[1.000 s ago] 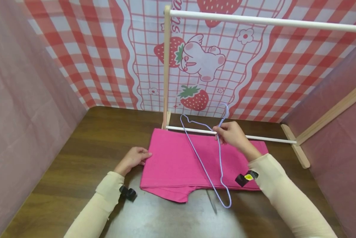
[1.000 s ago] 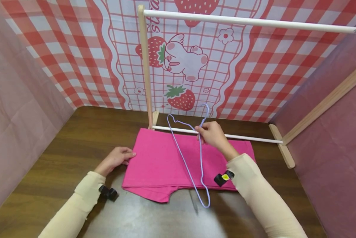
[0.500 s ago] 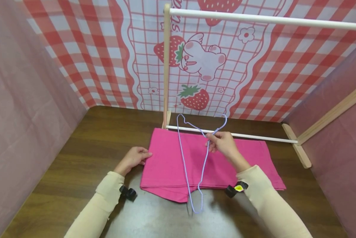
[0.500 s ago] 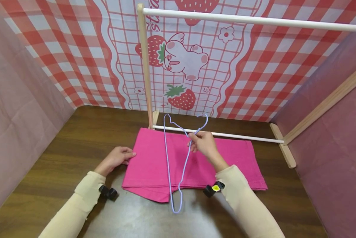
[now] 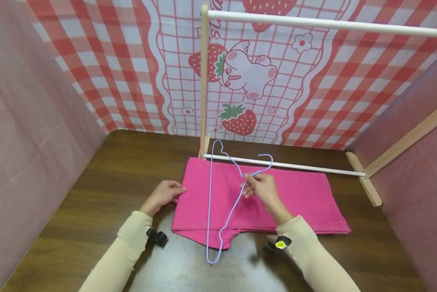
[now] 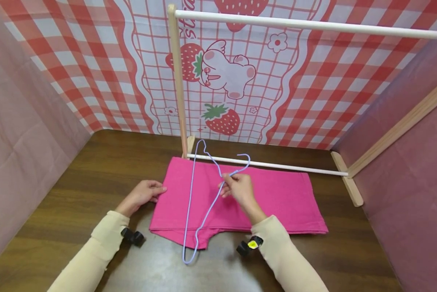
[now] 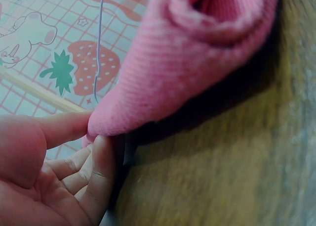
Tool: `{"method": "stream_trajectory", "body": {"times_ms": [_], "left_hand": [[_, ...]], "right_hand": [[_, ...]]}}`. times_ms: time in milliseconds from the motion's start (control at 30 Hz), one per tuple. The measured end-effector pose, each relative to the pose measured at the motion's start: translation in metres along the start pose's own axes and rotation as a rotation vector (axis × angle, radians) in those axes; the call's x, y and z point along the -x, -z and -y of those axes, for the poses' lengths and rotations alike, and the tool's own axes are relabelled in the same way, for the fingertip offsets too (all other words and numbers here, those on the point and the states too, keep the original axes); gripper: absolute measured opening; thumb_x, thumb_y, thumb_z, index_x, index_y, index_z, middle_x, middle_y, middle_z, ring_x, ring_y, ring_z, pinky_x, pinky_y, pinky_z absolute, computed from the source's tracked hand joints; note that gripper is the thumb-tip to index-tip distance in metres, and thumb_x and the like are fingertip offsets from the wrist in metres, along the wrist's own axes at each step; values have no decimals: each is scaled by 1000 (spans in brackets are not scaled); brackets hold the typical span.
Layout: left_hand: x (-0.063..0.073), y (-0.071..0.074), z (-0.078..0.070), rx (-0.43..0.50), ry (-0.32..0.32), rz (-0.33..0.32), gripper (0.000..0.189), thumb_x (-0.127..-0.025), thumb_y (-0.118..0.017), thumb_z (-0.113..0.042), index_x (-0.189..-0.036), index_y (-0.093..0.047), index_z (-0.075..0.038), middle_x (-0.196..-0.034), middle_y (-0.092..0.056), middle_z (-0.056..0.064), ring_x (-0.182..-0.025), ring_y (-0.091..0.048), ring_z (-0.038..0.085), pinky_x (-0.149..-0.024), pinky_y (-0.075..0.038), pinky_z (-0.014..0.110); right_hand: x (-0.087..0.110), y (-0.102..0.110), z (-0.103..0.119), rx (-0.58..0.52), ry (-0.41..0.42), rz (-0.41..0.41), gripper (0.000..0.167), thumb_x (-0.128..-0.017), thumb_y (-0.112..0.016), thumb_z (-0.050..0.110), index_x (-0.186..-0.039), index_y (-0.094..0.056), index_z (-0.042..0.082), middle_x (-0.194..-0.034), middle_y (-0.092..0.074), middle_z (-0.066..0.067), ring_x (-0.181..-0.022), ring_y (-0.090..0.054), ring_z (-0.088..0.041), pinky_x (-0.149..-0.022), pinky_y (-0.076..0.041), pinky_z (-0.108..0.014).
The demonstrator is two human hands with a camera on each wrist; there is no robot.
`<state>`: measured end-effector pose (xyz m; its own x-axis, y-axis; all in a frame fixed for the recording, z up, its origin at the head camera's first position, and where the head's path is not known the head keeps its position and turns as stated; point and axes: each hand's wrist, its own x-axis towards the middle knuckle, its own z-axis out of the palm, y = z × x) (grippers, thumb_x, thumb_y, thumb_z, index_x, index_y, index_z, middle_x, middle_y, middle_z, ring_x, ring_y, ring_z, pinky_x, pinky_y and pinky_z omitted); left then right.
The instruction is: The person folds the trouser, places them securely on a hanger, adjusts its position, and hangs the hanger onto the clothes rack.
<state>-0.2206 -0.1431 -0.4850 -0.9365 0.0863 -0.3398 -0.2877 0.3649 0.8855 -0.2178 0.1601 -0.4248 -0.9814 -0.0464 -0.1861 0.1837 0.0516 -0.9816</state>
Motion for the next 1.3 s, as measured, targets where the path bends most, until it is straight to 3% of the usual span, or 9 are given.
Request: {"method": "stream_trajectory", "body": {"times_ms": [400,1000,1300], "left_hand": [[0,1,1,-20,4,-9,30,-95,-61,-16,-111,-62,10,-90,-66,11,-70,-58,12,-65,-55,25],[-2,0,1,-20,9,-7,31,-95,-62,-18,-109,-64,9,-91,-66,12,-71,-59,12,-66,-56,26],[-1,-2,-1,24,-22,-4,29,-93,-64,-18,-106,-65,8,-89,-67,8,-69,-61,9,-66,-54,24]], "right_hand": [[4,-14,-10,-11,-18,-56,34,-98,-52,6,-117,-55,-22,-66,-70,-12,-43,-61,-8,-46,-54,-23],[0,-20,-11,14,26,-119,31,-97,-52,5,-109,-57,-23,-68,-69,-22,-40,-58,-8,-43,-52,-24],[1,-20,-11,48,63,-124,31,-97,-51,4,-107,-58,-24,-58,-66,-8,-40,-57,-7,-42,-52,-24]]}}
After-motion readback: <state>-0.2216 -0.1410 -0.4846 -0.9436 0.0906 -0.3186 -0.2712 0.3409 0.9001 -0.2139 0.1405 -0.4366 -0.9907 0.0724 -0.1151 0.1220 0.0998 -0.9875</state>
